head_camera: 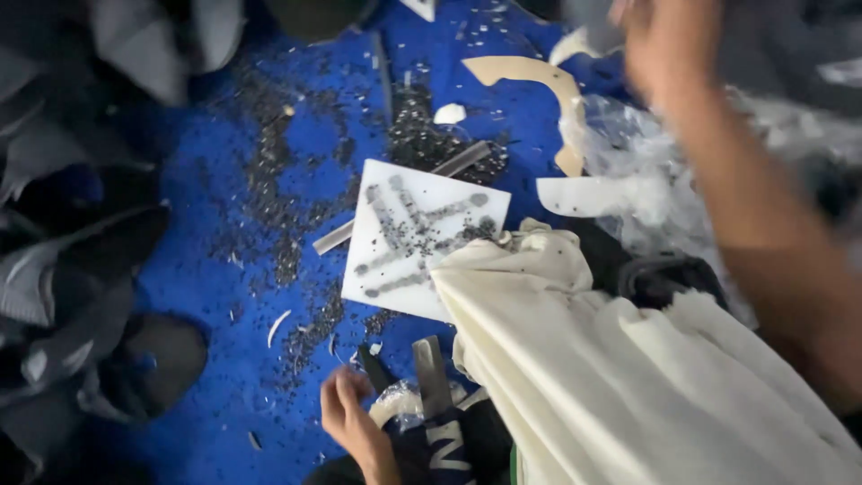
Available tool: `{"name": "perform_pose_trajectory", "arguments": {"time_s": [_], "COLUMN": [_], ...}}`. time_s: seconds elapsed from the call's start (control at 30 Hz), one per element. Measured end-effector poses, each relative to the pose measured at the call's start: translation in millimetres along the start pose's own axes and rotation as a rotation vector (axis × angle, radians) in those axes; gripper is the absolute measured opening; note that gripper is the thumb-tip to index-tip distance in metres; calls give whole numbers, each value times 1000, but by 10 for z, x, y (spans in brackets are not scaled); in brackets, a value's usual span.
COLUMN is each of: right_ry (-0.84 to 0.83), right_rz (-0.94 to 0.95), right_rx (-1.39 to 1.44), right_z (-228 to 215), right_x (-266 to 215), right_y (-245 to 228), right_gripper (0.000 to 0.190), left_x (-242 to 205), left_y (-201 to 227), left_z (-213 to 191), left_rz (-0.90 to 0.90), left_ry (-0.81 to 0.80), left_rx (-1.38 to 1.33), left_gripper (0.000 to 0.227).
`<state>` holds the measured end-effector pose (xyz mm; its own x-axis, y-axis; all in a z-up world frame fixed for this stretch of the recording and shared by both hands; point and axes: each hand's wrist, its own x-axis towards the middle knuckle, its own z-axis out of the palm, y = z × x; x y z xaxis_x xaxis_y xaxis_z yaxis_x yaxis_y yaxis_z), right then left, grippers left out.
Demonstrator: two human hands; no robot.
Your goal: Punching holes into shoe upper components using a manual punch tool and a mallet.
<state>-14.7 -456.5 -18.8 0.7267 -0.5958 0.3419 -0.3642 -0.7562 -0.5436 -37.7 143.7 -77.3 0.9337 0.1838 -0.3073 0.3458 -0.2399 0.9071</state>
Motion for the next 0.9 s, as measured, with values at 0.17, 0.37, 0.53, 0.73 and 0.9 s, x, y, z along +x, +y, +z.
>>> {"name": "perform_pose_trajectory", "arguments": {"time_s": [0.17, 0.37, 0.53, 0.73, 0.9], "right_ry": [-760, -916, -636, -737, -334], "right_rz": [-200, -288, -75, -254, -549], "right_rx": [243, 475, 573, 276, 328], "right_z": [475, 805, 872, 1342, 2020], "right_x": [-1288, -1493, -816, 127, 84], "right_y": [-1848, -1905, -1838, -1909, -1458], "right_gripper": [31, 35, 74, 32, 45], "left_x": [88, 303, 362, 1328, 2005], "left_y": [1245, 954, 1665, 2270, 1501], "left_z": [776, 853, 935, 1567, 1928], "left_rz": [252, 213, 455, 1025, 946], "left_ry": [-299, -112, -134, -170, -378], "left_rx": [-266, -101, 217, 218, -3], "left_gripper": [46, 33, 25, 19, 32]}}
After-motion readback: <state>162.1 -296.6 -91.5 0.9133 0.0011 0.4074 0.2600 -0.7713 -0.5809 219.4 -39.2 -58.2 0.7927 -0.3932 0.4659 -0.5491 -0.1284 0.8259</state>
